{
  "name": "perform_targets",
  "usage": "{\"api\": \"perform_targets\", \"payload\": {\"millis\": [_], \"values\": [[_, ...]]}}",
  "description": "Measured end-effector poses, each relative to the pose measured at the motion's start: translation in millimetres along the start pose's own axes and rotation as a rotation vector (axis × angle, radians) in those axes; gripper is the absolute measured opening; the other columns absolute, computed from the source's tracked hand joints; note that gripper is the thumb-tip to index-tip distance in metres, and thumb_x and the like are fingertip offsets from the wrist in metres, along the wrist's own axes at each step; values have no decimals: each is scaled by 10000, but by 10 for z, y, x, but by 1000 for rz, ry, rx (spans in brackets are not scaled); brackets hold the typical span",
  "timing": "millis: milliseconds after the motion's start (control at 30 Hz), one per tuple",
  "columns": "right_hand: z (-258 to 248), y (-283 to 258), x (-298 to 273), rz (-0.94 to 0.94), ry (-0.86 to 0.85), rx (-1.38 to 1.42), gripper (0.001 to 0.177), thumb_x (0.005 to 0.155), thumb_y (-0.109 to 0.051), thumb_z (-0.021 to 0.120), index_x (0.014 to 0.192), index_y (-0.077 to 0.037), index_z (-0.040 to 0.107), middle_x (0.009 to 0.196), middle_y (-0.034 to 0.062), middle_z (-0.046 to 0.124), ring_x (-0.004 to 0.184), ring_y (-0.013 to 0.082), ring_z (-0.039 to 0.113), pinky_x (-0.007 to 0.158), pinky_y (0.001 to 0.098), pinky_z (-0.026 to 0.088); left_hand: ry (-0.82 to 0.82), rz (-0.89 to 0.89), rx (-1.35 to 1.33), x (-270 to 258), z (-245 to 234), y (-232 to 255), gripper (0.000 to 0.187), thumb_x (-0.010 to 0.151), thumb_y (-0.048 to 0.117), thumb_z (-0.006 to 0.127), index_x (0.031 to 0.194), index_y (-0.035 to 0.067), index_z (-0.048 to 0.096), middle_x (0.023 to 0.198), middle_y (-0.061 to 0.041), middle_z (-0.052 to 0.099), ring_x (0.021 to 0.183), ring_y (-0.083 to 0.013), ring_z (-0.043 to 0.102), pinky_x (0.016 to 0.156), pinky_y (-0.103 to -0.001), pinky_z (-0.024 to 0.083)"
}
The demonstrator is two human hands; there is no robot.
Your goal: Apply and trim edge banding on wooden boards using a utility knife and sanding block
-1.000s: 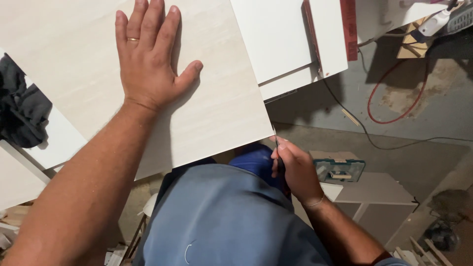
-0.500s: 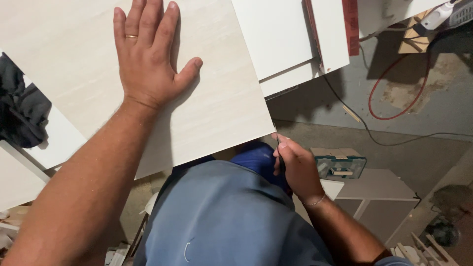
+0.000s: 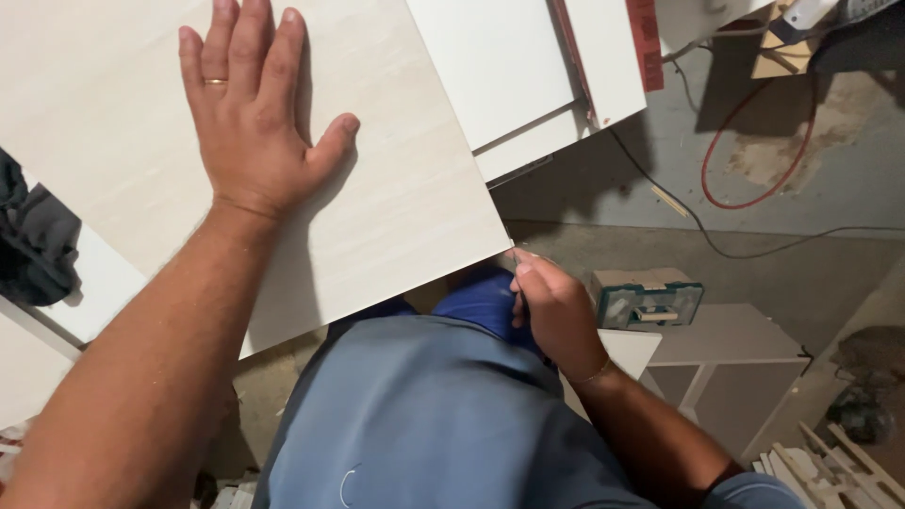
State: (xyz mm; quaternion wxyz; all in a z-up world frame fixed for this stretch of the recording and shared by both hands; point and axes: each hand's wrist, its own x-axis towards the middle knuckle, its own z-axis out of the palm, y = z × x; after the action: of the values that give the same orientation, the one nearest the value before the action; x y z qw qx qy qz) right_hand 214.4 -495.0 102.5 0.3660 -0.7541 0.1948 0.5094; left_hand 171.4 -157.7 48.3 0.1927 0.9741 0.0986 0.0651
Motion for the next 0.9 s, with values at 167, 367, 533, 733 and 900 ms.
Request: {"api": "perform_targets", "payload": {"millis": [167,367,533,733,900], "values": [[2,-89,-36,39,-2,10,495,931,-249,443,1283,-77,746,784,6,568,581,138,541,554,278,485,-39,-31,15,-20,6,5,867,1062,687,464,1633,34,457,1666,-202,337,1550,-415,238,1239,-658,109],[-51,-238,-108,147,1,3,523,904,-262,457,1303,-114,761,711,20,559,590,149,532,584,276,497,-45,-35,22,-35,19,2,863,1069,674,519,1645,34,454,1680,-207,301,1566,-421,222,1249,-664,114],[-25,-13,-7,45,-12,32,511,931,-291,462,1301,-74,740,846,43,625,620,144,551,546,272,518,-40,-31,41,-42,21,-5,867,1071,676,529,1651,36,459,1684,-197,291,1572,-400,212,1257,-651,112],[-9,158,93,33,-11,170,481,961,-246,497,1350,-39,689,817,56,597,623,136,527,524,278,514,-57,-25,44,-10,-14,26,846,1069,630,568,1638,9,484,1675,-221,298,1556,-442,235,1231,-697,138],[-52,245,109,-66,-65,57,458,1008,-258,464,1348,-42,683,815,34,588,603,126,537,514,275,528,-36,-29,46,-17,-7,39,812,1051,559,642,1614,-13,519,1665,-225,320,1549,-442,249,1236,-688,145]]}}
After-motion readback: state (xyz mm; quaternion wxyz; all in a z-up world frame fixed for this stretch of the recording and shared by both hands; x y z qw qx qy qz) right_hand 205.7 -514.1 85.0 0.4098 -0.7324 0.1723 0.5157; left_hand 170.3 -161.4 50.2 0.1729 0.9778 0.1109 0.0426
